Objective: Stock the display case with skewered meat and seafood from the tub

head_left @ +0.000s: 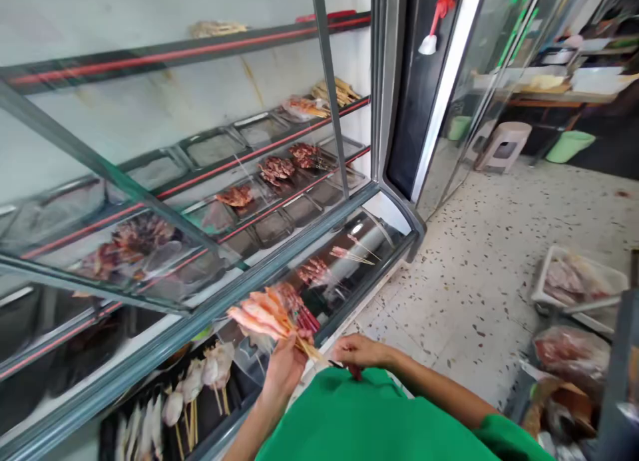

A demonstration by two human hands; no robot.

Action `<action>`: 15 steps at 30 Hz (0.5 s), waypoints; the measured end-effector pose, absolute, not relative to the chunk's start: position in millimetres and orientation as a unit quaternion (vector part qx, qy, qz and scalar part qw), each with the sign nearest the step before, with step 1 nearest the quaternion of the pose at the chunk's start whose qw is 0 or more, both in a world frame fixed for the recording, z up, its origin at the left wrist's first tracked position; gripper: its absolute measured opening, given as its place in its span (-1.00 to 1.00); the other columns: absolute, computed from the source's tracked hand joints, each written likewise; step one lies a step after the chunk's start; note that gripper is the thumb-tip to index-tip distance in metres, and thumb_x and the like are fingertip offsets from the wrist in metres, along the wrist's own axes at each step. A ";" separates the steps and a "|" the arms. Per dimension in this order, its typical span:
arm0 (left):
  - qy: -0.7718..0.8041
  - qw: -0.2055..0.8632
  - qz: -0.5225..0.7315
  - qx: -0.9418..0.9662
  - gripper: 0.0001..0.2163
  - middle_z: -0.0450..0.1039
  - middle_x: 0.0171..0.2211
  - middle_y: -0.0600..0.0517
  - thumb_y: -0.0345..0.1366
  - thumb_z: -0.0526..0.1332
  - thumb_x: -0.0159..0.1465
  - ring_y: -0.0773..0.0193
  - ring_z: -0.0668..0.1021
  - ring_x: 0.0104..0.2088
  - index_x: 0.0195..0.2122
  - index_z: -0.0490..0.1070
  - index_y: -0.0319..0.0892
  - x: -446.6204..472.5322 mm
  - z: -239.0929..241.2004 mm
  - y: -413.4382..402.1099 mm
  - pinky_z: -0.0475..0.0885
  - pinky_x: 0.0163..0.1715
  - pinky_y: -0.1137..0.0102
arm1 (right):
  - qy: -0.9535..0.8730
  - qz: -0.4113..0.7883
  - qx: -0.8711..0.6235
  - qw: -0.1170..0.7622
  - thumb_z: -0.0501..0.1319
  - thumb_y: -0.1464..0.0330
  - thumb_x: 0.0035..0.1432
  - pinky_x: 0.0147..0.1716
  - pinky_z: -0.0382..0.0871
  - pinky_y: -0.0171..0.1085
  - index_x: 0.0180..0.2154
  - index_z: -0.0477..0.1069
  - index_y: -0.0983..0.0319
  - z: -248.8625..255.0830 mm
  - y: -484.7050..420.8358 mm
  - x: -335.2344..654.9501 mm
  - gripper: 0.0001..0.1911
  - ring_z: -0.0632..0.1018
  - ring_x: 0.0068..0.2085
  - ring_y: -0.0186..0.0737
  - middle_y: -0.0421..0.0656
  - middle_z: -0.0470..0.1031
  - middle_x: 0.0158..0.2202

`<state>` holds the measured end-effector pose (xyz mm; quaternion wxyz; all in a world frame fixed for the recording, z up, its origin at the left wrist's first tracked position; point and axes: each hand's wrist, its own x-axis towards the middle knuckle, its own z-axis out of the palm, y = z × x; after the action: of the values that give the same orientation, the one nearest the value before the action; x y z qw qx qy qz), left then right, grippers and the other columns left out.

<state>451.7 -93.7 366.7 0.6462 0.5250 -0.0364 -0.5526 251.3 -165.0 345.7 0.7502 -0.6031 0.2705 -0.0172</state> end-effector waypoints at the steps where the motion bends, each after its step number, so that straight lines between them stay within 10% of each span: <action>1: -0.032 0.668 -0.530 0.522 -0.96 0.44 -0.45 0.05 -0.44 0.18 0.21 0.29 0.55 -0.40 -0.36 0.36 -0.18 460.9 365.9 -100.9 0.54 -0.30 0.34 | 0.292 0.003 -0.615 0.732 0.15 0.10 0.23 -0.67 0.16 -0.47 -0.49 0.28 0.25 335.9 -178.7 247.6 -0.61 0.32 -0.69 -0.45 -0.33 0.30 -0.70; 15: -0.019 0.789 -0.356 0.500 -0.65 0.07 -0.65 0.24 -0.26 0.39 0.02 0.50 0.15 -0.65 -0.52 0.14 -0.14 486.5 368.7 -209.3 0.09 -0.65 0.53 | 0.660 -0.063 -0.470 0.583 0.23 0.25 0.17 -0.64 0.37 -0.36 -0.45 0.37 0.31 264.8 -420.8 73.8 -0.74 0.41 -0.63 -0.39 -0.19 0.41 -0.56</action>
<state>486.5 -209.3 368.7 0.7892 0.5002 -0.0190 -0.3557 73.8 -420.8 264.8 0.5830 -0.4699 0.6598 -0.0629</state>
